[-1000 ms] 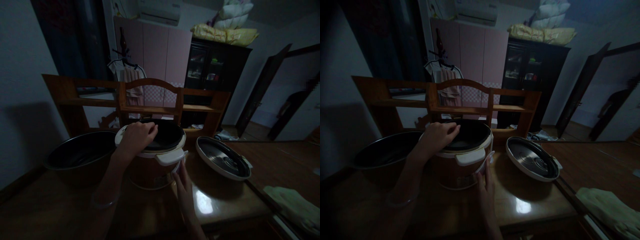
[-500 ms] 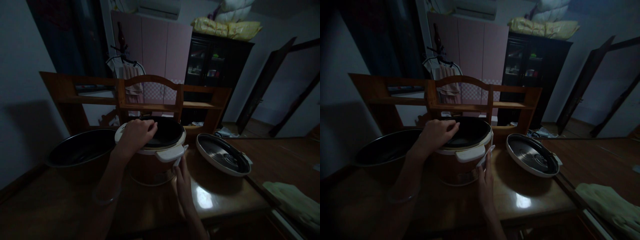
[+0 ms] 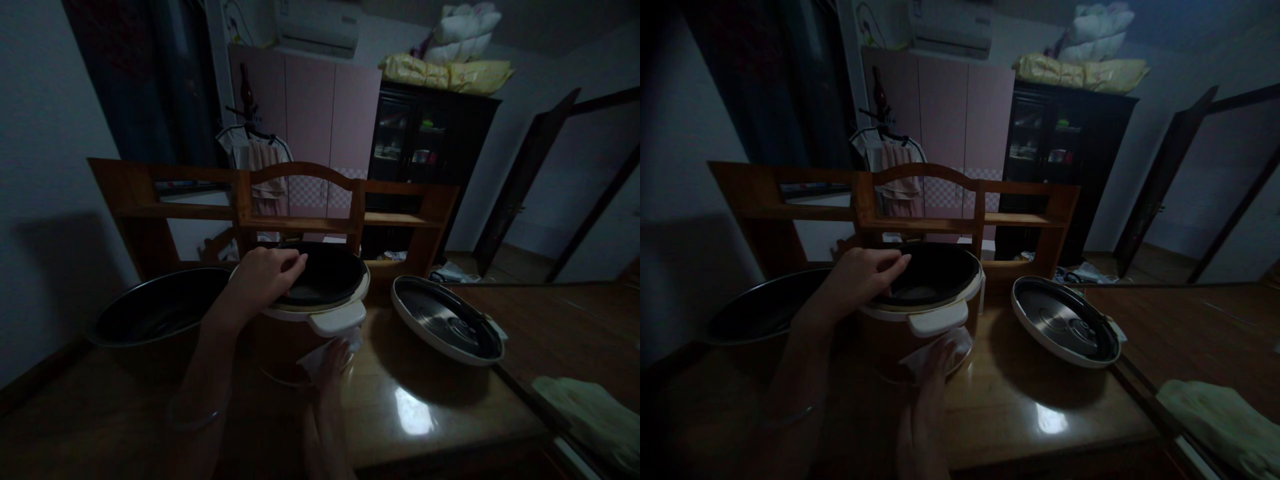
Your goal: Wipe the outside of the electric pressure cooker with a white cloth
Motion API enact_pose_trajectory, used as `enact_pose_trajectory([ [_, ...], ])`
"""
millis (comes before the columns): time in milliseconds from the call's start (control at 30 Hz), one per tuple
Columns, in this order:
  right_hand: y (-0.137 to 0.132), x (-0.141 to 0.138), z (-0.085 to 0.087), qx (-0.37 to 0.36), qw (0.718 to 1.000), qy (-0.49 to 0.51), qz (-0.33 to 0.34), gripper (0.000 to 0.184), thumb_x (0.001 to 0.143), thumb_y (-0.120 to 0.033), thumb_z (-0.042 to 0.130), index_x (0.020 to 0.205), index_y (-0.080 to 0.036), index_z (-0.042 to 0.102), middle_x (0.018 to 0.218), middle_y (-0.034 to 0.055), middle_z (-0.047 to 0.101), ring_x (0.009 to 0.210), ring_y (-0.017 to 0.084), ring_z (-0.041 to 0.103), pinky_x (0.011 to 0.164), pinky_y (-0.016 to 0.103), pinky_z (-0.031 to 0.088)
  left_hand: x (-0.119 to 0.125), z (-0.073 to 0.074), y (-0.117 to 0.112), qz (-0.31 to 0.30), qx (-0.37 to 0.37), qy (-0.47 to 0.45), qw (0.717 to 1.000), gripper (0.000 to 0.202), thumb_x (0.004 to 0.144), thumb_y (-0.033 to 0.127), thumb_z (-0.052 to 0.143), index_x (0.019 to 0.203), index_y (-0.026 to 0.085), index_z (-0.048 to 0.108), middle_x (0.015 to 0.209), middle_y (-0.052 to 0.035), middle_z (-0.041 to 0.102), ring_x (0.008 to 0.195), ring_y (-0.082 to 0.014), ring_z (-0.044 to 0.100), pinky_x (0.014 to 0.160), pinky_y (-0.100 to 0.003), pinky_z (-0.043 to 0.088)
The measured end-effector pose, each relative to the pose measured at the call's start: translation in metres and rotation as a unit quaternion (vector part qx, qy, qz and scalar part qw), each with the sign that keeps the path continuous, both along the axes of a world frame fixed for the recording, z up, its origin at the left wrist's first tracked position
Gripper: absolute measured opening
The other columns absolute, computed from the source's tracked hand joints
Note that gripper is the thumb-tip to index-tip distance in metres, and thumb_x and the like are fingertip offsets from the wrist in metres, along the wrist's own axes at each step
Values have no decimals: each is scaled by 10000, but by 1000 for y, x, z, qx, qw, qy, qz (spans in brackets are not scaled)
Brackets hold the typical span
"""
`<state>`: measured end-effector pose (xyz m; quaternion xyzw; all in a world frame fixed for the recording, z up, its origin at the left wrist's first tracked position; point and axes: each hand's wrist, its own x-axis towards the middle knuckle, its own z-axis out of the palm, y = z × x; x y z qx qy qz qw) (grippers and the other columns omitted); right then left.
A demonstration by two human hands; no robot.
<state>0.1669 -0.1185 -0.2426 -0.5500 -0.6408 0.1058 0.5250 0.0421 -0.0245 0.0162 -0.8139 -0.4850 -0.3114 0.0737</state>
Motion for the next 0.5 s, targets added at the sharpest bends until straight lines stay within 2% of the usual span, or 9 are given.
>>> enact_pose_trajectory([
  [67,-5,-18,-18,13,999,-35,12,851,979,-208,437,1643,-232,-95,1722,62,-56,1570,340,52,1145,612,458,1,-1,2,9,8,11,1000,434,1006,447,395,757,227,674,641,-30,711,652,-182,683,633,-294,381],
  [100,-6,-24,-23,16,998,-68,1,877,958,-195,469,1646,-195,-75,1722,96,-28,1567,365,48,1140,632,456,2,-2,2,13,11,16,1000,433,1007,445,396,771,226,686,655,-35,718,656,-184,684,634,-294,380],
  [200,-7,-30,-24,62,978,-198,20,902,894,-155,510,1646,-106,13,1704,157,142,1569,385,104,1163,638,428,5,-5,5,30,25,27,999,433,1010,439,402,798,226,714,700,-49,740,679,-196,694,648,-302,383],
  [333,5,-19,4,131,935,-309,116,797,918,-137,474,1641,-139,141,1665,65,314,1560,257,267,1239,483,381,10,-8,9,52,40,52,997,455,1016,445,396,793,228,728,759,-73,763,751,-227,719,677,-322,387],
  [433,15,-11,31,160,917,-335,146,723,958,-147,467,1629,-128,199,1666,50,312,1551,183,292,1263,353,337,10,-8,11,61,39,62,995,465,1018,452,389,808,226,738,777,-85,769,768,-232,724,674,-327,384],
  [500,18,-8,45,171,907,-345,170,691,966,-126,454,1621,-135,235,1677,49,290,1554,162,278,1269,316,312,10,-8,11,61,38,62,996,466,1019,457,386,826,227,742,784,-87,771,770,-234,726,676,-328,386],
])
